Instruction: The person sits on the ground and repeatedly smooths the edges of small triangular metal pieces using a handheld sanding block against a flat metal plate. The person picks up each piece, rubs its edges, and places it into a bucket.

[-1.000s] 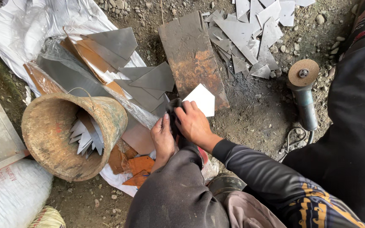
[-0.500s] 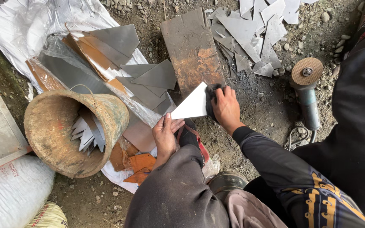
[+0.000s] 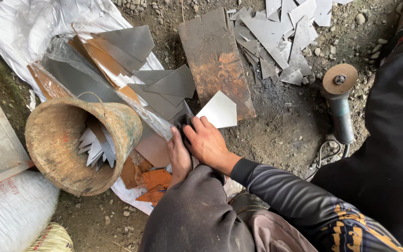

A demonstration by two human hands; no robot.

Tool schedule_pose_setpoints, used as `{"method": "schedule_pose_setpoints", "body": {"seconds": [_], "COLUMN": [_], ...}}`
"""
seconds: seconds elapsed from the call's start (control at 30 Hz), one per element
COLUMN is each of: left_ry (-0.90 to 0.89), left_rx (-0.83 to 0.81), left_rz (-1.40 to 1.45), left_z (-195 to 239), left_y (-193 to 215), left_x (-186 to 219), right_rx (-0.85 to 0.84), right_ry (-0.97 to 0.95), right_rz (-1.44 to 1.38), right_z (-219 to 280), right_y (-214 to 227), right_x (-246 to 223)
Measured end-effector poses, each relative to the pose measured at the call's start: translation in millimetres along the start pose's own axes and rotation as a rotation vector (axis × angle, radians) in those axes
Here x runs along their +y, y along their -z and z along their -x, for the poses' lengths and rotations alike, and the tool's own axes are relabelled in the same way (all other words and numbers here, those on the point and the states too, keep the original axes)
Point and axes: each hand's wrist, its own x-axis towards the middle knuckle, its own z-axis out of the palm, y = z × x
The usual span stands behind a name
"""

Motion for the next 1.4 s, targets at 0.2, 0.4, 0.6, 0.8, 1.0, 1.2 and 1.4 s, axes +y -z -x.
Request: {"method": "schedule_pose_setpoints", "body": {"seconds": [0.2,0.4,0.6,0.8,1.0,1.2,1.4], "left_ry": [0.040,-0.029,-0.067,-0.134,-0.249,-0.494,-0.416], "left_rx": [-0.022,-0.090,-0.094,-0.098,-0.037,0.123,0.073], "left_rz": [0.137,0.143,0.125,0.076,-0.133,-0.452,-0.362], "left_z": [-2.5,-5.3,-7.4,-14.7,-7.8,2.3,25.3], "left_y": [0.7,-7.7,-9.7,-7.7,-18.0,-28.9,22.6], "left_x": [-9.5,-6.0,-7.1,-17.7,-18.3,-16.5,15.7], "right_rx": [0.059,0.104,0.052,-0.062,-0.038,-0.044,-0.640], "right_ry": [-0.077,-0.330,-0.378,-0.372,-0.197,0.037,0.213], "right_rz": [0.013,0.178,0.291,0.303,0.204,0.195,0.474], "right_z": [-0.7,11.8,36.8,46.5,24.4,10.3,0.8], "right_y": [-4.8,-10.7,-1.0,5.8,6.6,15.5,123.6], "right_x": [44.9,113.1,133.4,104.4,46.7,18.1,16.6]}}
